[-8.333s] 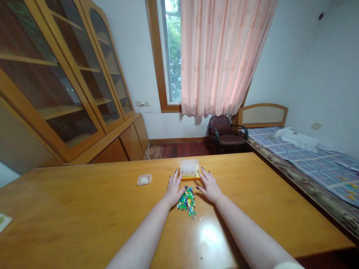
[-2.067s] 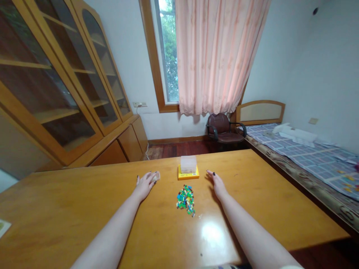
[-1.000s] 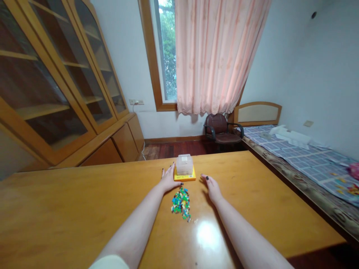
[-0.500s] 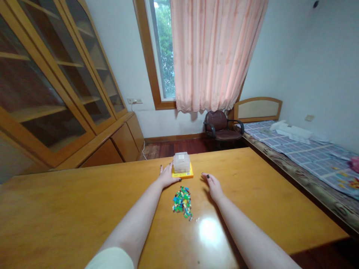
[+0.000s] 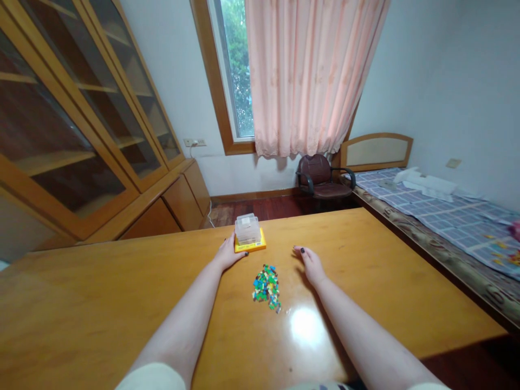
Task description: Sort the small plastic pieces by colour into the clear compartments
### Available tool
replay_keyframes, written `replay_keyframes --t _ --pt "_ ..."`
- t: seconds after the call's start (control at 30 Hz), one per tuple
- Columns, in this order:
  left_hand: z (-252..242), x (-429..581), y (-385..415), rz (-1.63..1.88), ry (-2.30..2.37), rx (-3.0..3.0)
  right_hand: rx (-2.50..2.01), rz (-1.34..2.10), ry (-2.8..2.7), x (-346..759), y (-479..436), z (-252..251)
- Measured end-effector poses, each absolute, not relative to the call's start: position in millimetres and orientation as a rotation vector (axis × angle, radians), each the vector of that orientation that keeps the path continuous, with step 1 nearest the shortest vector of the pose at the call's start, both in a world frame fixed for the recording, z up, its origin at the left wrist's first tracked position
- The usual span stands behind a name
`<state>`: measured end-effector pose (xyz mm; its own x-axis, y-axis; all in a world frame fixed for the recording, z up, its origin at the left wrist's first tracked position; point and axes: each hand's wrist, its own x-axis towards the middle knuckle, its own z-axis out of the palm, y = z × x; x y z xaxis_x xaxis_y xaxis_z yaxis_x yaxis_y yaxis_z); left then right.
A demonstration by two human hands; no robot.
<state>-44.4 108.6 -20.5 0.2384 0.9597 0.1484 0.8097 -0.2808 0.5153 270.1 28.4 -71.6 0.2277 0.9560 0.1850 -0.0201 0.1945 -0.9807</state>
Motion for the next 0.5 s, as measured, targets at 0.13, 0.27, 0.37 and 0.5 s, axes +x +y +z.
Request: replay_keyframes --t 0.13,0.27,0.37,0.5 --pt "-31 -52 101 0.663 1.684 2.186 -1.147 0.913 -1.098 270 28 -70" --pt "-39 -47 73 0.732 1.93 2.001 -1.145 0.913 -1.103 270 26 -67" --pt "-39 -25 27 0.747 2.035 1.945 -1.145 0.91 -1.114 270 26 -66" --pt "-33 17 -35 0.414 1.526 2.458 -1.169 0.887 -1.131 270 26 -64"
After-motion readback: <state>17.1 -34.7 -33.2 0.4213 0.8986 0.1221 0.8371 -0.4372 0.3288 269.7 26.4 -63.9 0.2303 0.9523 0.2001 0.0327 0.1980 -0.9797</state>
